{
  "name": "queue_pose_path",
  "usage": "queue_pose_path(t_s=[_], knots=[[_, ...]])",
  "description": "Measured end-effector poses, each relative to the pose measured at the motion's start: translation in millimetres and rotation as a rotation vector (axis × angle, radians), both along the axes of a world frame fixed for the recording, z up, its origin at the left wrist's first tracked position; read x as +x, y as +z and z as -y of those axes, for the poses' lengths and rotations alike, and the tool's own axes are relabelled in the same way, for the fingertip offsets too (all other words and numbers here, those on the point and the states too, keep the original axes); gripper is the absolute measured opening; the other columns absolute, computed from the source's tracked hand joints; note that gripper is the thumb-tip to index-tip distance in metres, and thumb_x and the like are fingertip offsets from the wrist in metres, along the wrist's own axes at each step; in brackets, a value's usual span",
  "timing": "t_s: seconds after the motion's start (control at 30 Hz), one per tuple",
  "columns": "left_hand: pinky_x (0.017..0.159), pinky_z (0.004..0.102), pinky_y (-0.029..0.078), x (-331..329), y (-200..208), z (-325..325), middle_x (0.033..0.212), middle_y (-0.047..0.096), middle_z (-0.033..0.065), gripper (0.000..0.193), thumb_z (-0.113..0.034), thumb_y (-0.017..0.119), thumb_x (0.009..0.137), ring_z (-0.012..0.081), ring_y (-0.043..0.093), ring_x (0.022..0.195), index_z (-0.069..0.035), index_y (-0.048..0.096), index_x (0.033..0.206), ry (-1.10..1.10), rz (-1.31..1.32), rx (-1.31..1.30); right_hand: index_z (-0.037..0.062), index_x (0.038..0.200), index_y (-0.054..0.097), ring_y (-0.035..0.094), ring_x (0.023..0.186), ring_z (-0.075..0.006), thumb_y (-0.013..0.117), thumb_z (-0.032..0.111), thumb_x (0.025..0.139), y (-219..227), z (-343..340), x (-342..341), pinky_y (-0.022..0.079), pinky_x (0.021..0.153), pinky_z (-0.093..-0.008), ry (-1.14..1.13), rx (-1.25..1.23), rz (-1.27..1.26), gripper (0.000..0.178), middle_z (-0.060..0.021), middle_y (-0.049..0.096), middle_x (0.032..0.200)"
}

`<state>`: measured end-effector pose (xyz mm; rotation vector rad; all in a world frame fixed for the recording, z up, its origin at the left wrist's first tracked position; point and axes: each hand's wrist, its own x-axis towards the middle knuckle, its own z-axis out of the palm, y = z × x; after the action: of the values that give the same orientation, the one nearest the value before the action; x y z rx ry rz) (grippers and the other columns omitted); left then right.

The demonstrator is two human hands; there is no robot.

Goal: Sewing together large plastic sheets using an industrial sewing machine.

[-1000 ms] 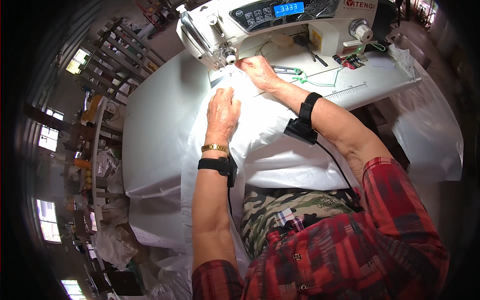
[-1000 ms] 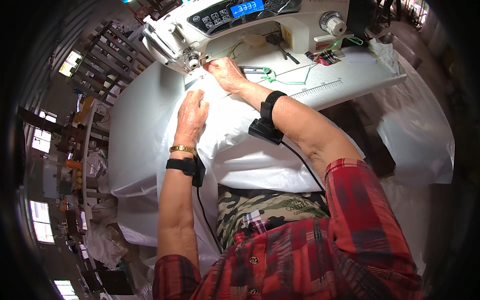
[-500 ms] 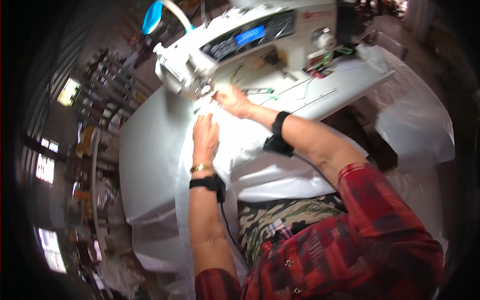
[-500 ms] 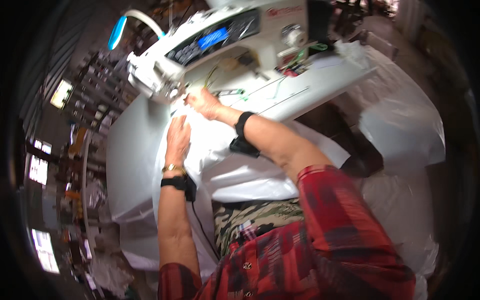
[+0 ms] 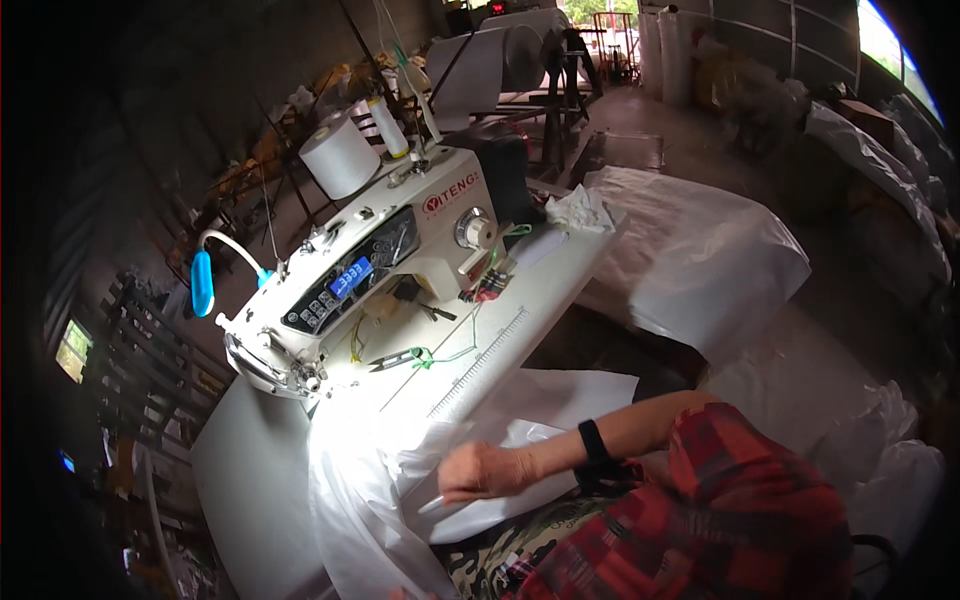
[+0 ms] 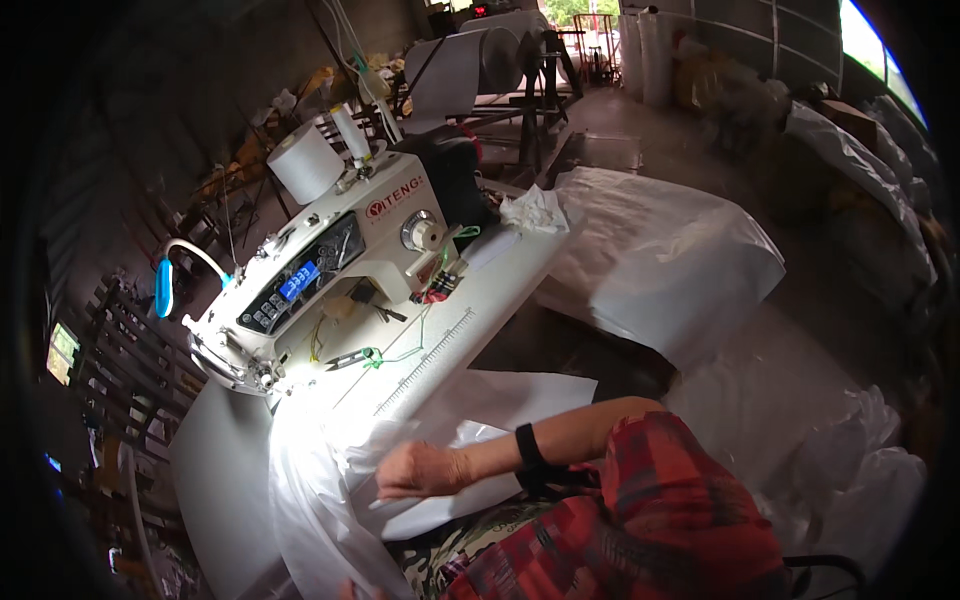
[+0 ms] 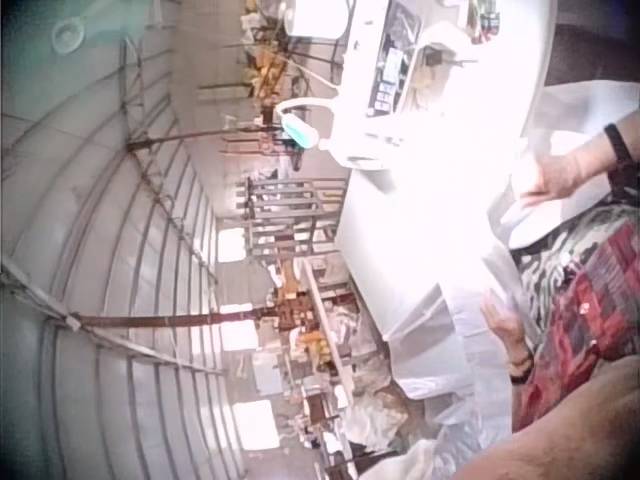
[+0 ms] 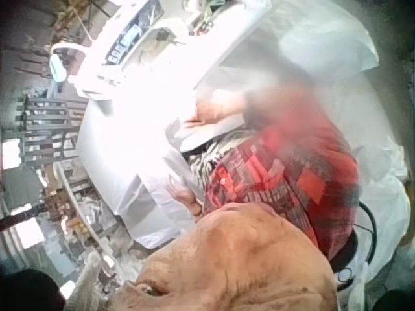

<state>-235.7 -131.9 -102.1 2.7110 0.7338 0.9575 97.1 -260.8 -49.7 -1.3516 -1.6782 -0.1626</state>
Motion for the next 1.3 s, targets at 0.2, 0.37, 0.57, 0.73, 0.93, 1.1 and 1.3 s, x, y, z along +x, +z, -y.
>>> queue_pose_path(t_s=[0.2, 0.37, 0.57, 0.73, 0.93, 1.1, 1.3], knots=[[0.114, 0.0478, 0.03, -104.2, -143.9, 15.6, 0.141, 0.037, 0.0379, 0.087, -0.048, 0.066, 0.086, 0.0492, 0.034, 0.134, 0.015, 0.036, 0.137, 0.458, -0.41, -0.611, -0.0013, 0.088, 0.066, 0.064, 0.07, -0.0338, 0.054, 0.029, 0.095, -38.1, -21.8, -12.9, 0.05, 0.067, -0.0428, 0.115, -0.554, -0.146, 0.034, -0.0144, 0.065, 0.074], [0.113, 0.0484, 0.031, -91.8, -118.6, 0.7, 0.139, 0.04, 0.0355, 0.082, -0.046, 0.066, 0.087, 0.0479, 0.037, 0.131, 0.014, 0.039, 0.136, 0.376, -0.278, -0.615, -0.0031, 0.09, 0.066, 0.067, 0.069, -0.0223, 0.052, 0.022, 0.09, -59.5, -70.9, -25.3, 0.052, 0.065, -0.036, 0.194, -0.631, -0.496, 0.029, -0.0113, 0.069, 0.077], [0.111, 0.0492, 0.033, -80.7, -0.2, -11.1, 0.137, 0.045, 0.0319, 0.075, -0.043, 0.066, 0.088, 0.0459, 0.042, 0.128, 0.012, 0.042, 0.134, 0.391, -0.12, -0.62, 0.0017, 0.1, 0.068, 0.069, 0.075, -0.0169, 0.051, 0.025, 0.095, -85.6, -97.3, -33.2, 0.055, 0.064, -0.0305, 0.435, -0.741, -0.87, 0.029, -0.0081, 0.071, 0.087], [0.109, 0.0499, 0.034, -121.1, 100.1, 10.2, 0.135, 0.049, 0.0288, 0.069, -0.04, 0.065, 0.09, 0.0442, 0.045, 0.125, 0.011, 0.046, 0.132, 0.578, -0.004, -0.665, 0.0004, 0.109, 0.065, 0.069, 0.084, -0.0177, 0.049, 0.032, 0.101, -41.9, -96.5, -61.0, 0.056, 0.073, -0.03, 0.638, -0.829, -0.87, 0.036, -0.0099, 0.071, 0.094], [0.108, 0.0507, 0.036, -144.2, 187.5, -42.5, 0.132, 0.054, 0.0252, 0.062, -0.037, 0.065, 0.091, 0.0422, 0.05, 0.121, 0.009, 0.049, 0.129, 0.604, 0.164, -0.587, -0.0015, 0.111, 0.063, 0.069, 0.088, -0.0177, 0.049, 0.033, 0.102, 0.3, -98.2, -126.5, 0.055, 0.077, -0.0297, 1.042, -0.71, -0.735, 0.039, -0.0102, 0.071, 0.094], [0.087, 0.0425, 0.05, -193.4, 92.3, -79.0, 0.105, 0.067, 0.0168, 0.027, -0.013, 0.065, 0.087, 0.031, 0.066, 0.097, 0.0, 0.063, 0.111, 0.632, -0.591, -0.49, -0.0037, 0.115, 0.062, 0.063, 0.091, -0.013, 0.052, 0.034, 0.102, 18.4, -74.6, -110.1, 0.051, 0.081, -0.0288, 1.125, -1.216, -0.572, 0.041, -0.007, 0.068, 0.093], [0.074, 0.044, 0.051, -104.8, 69.0, -41.3, 0.084, 0.067, 0.017, 0.019, -0.017, 0.069, 0.087, 0.0358, 0.066, 0.078, 0.0, 0.065, 0.095, 0.531, -0.221, -0.014, 0.0018, 0.128, 0.056, 0.061, 0.087, -0.0105, 0.061, 0.028, 0.097, -25.3, -78.8, -64.1, 0.051, 0.069, -0.0239, 0.633, -1.091, -1.091, 0.041, -0.0077, 0.067, 0.106]])
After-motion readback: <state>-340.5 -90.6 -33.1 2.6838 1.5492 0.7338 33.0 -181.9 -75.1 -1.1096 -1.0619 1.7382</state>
